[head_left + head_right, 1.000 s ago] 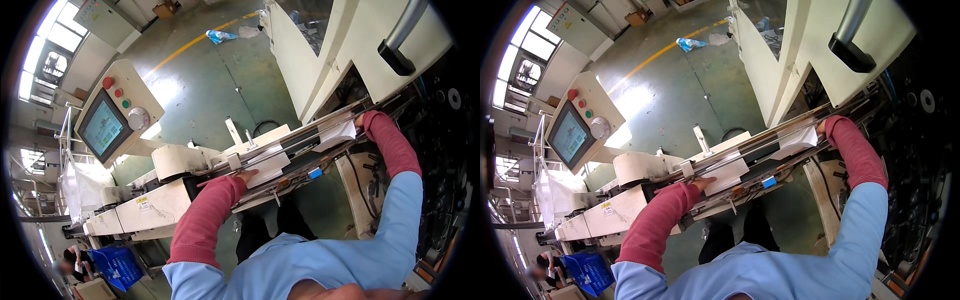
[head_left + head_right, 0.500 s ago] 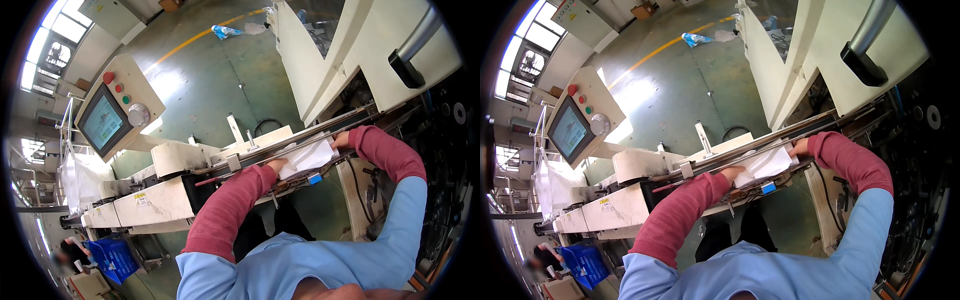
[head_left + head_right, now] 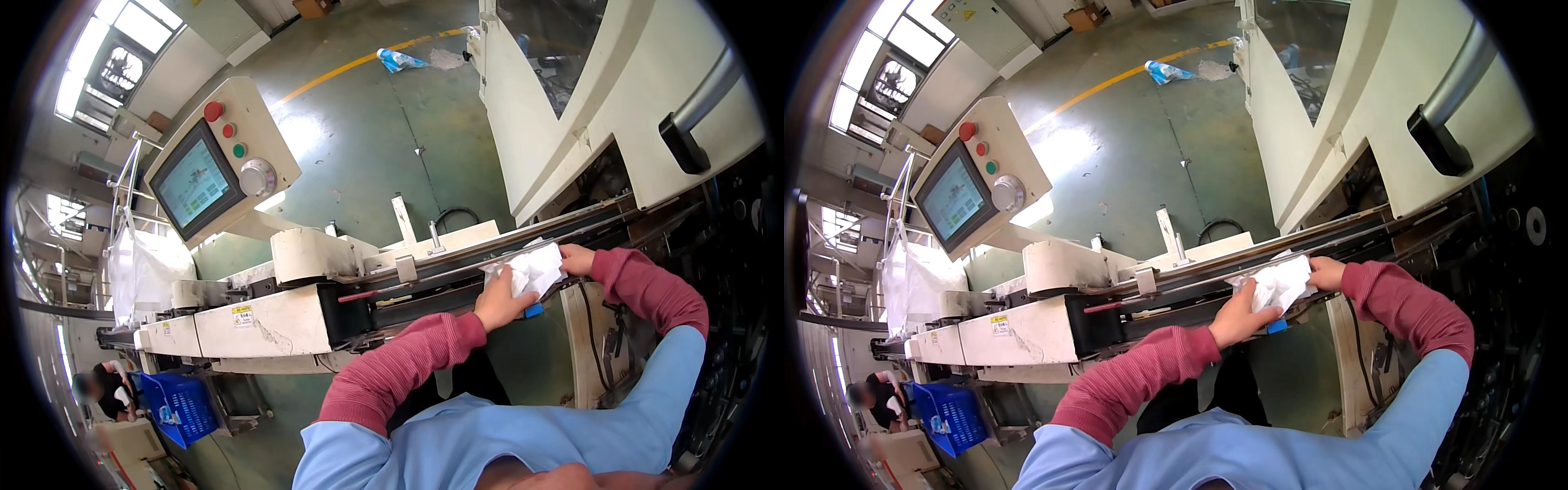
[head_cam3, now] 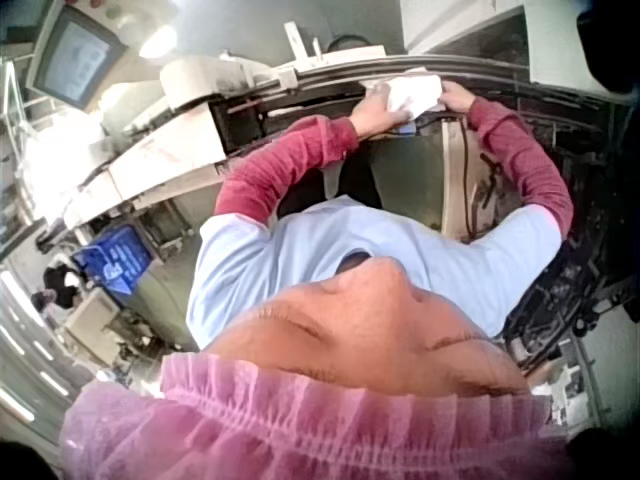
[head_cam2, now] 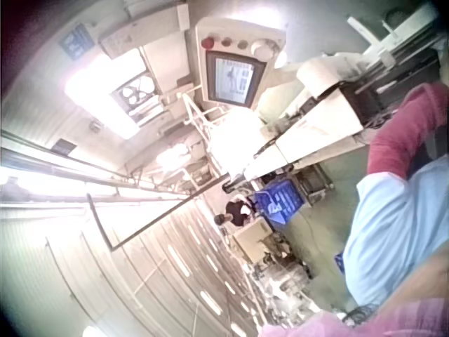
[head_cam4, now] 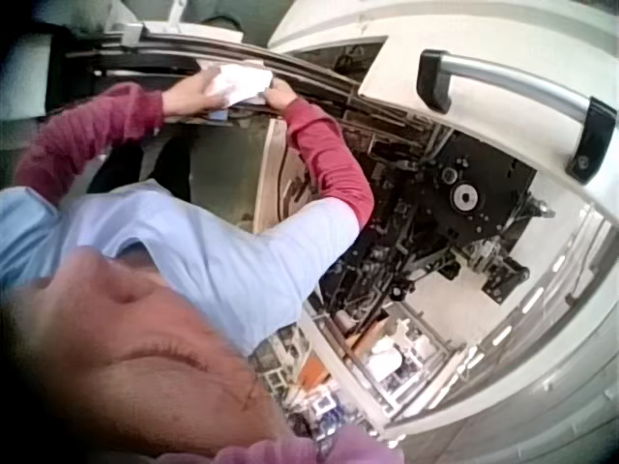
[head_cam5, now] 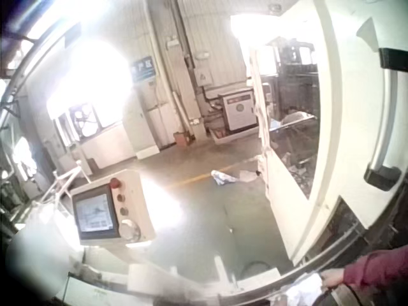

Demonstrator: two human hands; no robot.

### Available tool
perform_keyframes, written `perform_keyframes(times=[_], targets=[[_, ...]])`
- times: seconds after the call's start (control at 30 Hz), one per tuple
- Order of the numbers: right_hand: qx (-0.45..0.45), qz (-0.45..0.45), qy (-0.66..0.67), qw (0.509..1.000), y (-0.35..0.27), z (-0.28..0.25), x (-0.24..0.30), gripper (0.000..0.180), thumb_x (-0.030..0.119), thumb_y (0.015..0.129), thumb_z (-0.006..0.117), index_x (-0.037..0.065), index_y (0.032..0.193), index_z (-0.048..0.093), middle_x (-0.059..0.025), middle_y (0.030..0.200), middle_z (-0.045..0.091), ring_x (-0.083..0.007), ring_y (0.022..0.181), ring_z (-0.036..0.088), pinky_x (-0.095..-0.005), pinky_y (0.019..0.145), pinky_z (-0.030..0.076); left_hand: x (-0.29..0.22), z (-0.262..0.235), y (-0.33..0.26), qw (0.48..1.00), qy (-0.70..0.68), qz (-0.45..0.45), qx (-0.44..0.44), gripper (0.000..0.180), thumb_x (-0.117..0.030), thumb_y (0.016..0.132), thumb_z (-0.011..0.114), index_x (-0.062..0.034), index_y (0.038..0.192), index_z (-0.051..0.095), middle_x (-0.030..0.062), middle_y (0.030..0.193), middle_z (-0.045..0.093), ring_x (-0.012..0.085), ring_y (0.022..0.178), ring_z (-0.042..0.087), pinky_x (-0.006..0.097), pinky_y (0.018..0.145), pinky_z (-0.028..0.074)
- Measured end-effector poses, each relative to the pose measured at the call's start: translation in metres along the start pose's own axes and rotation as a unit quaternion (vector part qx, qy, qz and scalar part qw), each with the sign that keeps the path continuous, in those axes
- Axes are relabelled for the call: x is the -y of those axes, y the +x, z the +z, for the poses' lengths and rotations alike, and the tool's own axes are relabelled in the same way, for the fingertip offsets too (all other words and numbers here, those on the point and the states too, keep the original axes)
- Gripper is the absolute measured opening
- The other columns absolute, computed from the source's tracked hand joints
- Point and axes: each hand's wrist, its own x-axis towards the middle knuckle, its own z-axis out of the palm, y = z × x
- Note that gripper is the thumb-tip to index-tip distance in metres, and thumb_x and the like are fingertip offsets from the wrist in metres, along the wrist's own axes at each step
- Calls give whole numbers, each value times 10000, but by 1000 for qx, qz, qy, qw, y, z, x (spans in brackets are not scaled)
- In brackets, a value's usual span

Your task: The person takes white rectangular paper products from a blue bin, places them onto a conveyor belt for an industrial machine, and uses a touch screen control panel to operate the equipment.

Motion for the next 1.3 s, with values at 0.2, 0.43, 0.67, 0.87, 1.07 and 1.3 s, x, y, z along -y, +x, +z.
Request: perform_keyframes(times=[0.2, 0.43, 0.67, 0.87, 1.07, 1.3], targets=[[-152, -141, -367, 907, -49, 45, 128, 388, 404, 742, 621, 16, 741, 634, -168, 676, 620, -327, 646, 614, -372, 589, 480, 34, 3, 14, 995, -101, 3, 3, 696, -311, 725, 713, 36, 1241, 401, 181, 1113, 566, 243, 1015, 562, 321, 888, 426], [-203, -280, -248, 905, -95, 83, 160, 298, 255, 780, 627, 31, 975, 644, -153, 843, 633, -308, 776, 601, -379, 693, 474, -12, -26, -30, 914, -392, 43, 95, 786, -215, 697, 759, 6, 1317, 329, 109, 1231, 487, 174, 1134, 465, 314, 966, 370], [-143, -457, -239, 845, -129, 173, 218, 342, 211, 719, 680, 67, 1022, 616, -86, 917, 631, -244, 848, 599, -347, 769, 452, -4, -70, -161, 924, -339, 177, 4, 1034, -73, 601, 795, -26, 1409, 152, 109, 1363, 352, 189, 1246, 357, 334, 1043, 270], [382, -318, 59, 866, -70, 220, 268, 292, 132, 907, 518, -21, 1151, 472, -137, 1124, 578, -200, 1020, 585, -293, 856, 472, 79, -72, -275, 890, -432, 103, -105, 848, -99, 692, 678, -17, 1395, 212, 109, 1374, 355, 203, 1243, 370, 332, 1049, 252], [143, -468, -11, 872, 51, 265, 385, 194, 145, 843, 610, 9, 980, 581, -93, 906, 619, -156, 791, 593, -272, 688, 482, 144, -92, -379, 738, -611, 136, -254, 806, -213, 693, 655, -22, 1373, 268, 165, 1308, 428, 282, 1174, 462, 382, 989, 380], [-349, -539, -452, 619, 196, 282, 468, 439, 181, 616, 767, 108, 958, 502, -40, 1211, 506, -254, 1211, 374, -410, 1015, 298, 231, -156, -460, 746, -568, 155, -311, 839, -250, 672, 671, -20, 1374, 273, 155, 1292, 441, 262, 1154, 474, 367, 963, 397]])
